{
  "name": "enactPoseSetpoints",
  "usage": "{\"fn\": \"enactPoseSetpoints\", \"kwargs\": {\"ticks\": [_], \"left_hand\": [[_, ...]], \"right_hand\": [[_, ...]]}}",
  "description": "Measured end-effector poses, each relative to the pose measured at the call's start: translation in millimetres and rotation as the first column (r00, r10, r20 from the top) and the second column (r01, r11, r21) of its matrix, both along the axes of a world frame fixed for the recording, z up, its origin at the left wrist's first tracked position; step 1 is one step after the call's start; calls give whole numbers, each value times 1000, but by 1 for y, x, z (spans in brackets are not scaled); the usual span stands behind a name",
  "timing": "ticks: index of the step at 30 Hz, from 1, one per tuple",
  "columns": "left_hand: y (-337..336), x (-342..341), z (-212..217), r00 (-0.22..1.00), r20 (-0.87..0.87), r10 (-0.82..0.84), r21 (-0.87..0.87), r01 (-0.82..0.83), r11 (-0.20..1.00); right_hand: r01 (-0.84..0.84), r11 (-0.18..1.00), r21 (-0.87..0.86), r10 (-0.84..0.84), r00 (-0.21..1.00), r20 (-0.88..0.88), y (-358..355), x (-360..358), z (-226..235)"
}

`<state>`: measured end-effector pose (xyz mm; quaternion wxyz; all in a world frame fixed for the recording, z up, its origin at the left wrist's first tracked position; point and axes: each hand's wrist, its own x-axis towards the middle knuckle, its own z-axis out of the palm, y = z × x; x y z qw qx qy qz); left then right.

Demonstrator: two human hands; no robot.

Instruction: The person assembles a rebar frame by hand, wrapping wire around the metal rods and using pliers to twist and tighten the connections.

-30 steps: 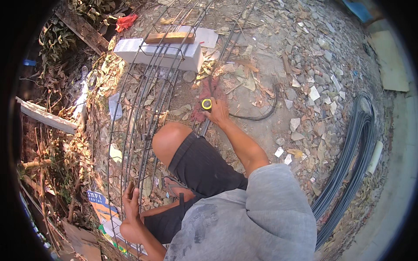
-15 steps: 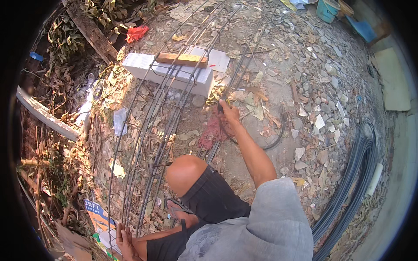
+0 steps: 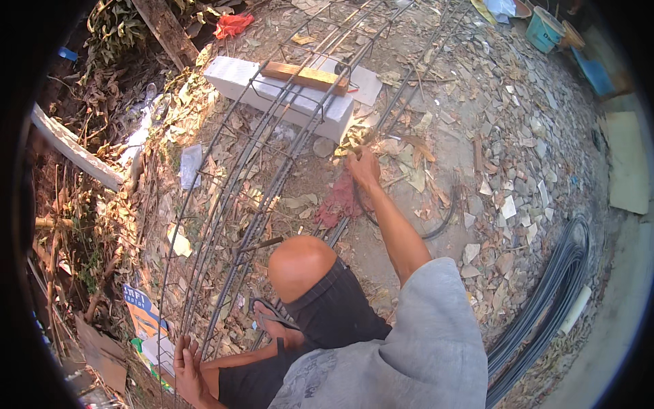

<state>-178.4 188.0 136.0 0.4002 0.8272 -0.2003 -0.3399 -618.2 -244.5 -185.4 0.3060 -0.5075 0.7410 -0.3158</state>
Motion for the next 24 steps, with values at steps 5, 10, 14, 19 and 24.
{"fn": "enactPoseSetpoints", "kwargs": {"ticks": [5,10,14,19,24], "left_hand": [[-13,-39,-36,964,-186,-188,-93,173,980],[-28,-70,-84,925,-294,-240,-78,227,971],[-76,-105,-139,848,-483,-217,-56,217,974],[-121,-119,-275,763,-552,-337,-136,316,939],[-132,-166,-337,739,-418,-528,-204,490,847]], "right_hand": [[41,998,48,-31,981,-193,149,-40,-31],[-137,982,133,166,954,-248,197,-32,-33],[-259,941,217,280,958,-68,216,-35,-2],[-472,874,117,445,873,199,267,-4,23],[-649,730,215,519,730,445,329,-6,9]]}}
